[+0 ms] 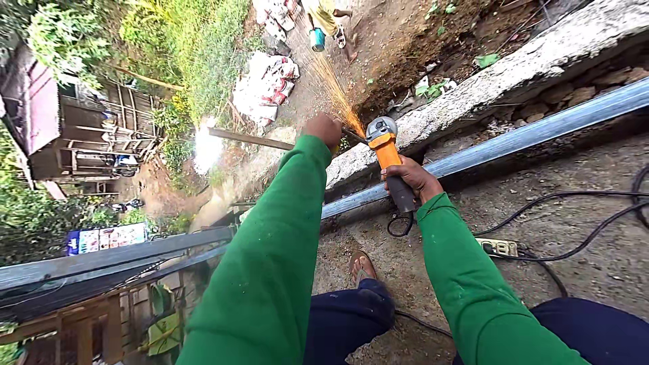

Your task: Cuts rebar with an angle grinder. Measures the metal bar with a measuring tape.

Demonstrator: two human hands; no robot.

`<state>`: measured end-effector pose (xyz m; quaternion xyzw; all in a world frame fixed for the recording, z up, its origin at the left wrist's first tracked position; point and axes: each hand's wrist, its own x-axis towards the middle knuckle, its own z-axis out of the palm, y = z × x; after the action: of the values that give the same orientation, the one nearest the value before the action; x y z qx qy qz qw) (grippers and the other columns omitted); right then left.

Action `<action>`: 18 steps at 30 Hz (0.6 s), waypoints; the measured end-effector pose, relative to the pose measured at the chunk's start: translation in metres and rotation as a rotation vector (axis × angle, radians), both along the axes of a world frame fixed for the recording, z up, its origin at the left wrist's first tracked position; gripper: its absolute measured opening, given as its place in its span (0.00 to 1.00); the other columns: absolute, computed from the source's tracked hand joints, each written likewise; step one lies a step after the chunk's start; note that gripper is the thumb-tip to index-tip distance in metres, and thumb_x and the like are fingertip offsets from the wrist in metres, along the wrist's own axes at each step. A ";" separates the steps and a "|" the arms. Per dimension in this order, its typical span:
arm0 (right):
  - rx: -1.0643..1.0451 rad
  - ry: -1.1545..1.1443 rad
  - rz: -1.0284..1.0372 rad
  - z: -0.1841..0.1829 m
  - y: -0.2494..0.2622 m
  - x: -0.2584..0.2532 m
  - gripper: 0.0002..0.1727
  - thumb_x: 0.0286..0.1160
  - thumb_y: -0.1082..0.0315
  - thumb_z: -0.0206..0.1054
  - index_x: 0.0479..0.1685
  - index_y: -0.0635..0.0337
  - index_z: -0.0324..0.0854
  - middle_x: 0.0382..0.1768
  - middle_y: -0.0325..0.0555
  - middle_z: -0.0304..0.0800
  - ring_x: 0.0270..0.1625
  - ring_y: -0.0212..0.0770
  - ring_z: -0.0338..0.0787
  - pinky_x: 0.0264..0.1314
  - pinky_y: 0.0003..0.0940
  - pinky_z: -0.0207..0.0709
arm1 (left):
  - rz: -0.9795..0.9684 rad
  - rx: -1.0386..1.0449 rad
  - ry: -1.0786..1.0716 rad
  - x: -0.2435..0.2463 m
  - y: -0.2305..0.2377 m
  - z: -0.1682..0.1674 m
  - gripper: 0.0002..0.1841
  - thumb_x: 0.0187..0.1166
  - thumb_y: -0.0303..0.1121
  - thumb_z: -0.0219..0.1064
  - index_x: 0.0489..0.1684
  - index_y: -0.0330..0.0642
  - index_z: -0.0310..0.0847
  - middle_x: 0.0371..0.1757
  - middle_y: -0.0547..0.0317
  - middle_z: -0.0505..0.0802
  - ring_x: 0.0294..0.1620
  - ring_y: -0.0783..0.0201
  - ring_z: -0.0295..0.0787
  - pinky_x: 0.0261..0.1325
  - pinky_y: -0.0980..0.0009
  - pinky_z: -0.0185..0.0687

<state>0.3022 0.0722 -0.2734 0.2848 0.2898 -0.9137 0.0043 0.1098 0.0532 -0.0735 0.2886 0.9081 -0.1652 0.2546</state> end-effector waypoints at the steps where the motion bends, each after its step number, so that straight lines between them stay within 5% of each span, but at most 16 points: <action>1: -0.008 -0.004 0.000 0.001 -0.001 0.002 0.33 0.69 0.67 0.72 0.76 0.56 0.64 0.35 0.56 0.88 0.26 0.50 0.91 0.28 0.46 0.90 | -0.005 -0.008 0.013 0.002 0.000 0.000 0.32 0.94 0.50 0.39 0.46 0.33 0.87 0.52 0.34 0.92 0.59 0.36 0.89 0.59 0.30 0.77; 4: -0.017 -0.043 -0.029 0.005 -0.012 0.018 0.33 0.66 0.56 0.76 0.74 0.46 0.71 0.34 0.52 0.90 0.24 0.45 0.89 0.25 0.39 0.86 | -0.019 -0.018 0.036 0.007 -0.001 0.000 0.32 0.94 0.49 0.38 0.45 0.32 0.86 0.52 0.33 0.92 0.59 0.35 0.89 0.58 0.30 0.78; 18: -0.013 0.011 -0.020 -0.012 -0.007 0.009 0.36 0.64 0.58 0.78 0.76 0.47 0.71 0.35 0.51 0.90 0.25 0.45 0.90 0.27 0.42 0.87 | -0.044 -0.053 0.007 0.003 0.001 0.000 0.31 0.95 0.48 0.38 0.52 0.33 0.86 0.54 0.33 0.92 0.60 0.35 0.89 0.60 0.30 0.78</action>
<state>0.3113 0.0654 -0.2851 0.2824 0.2811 -0.9172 -0.0044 0.1126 0.0542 -0.0731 0.3009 0.8977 -0.1957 0.2555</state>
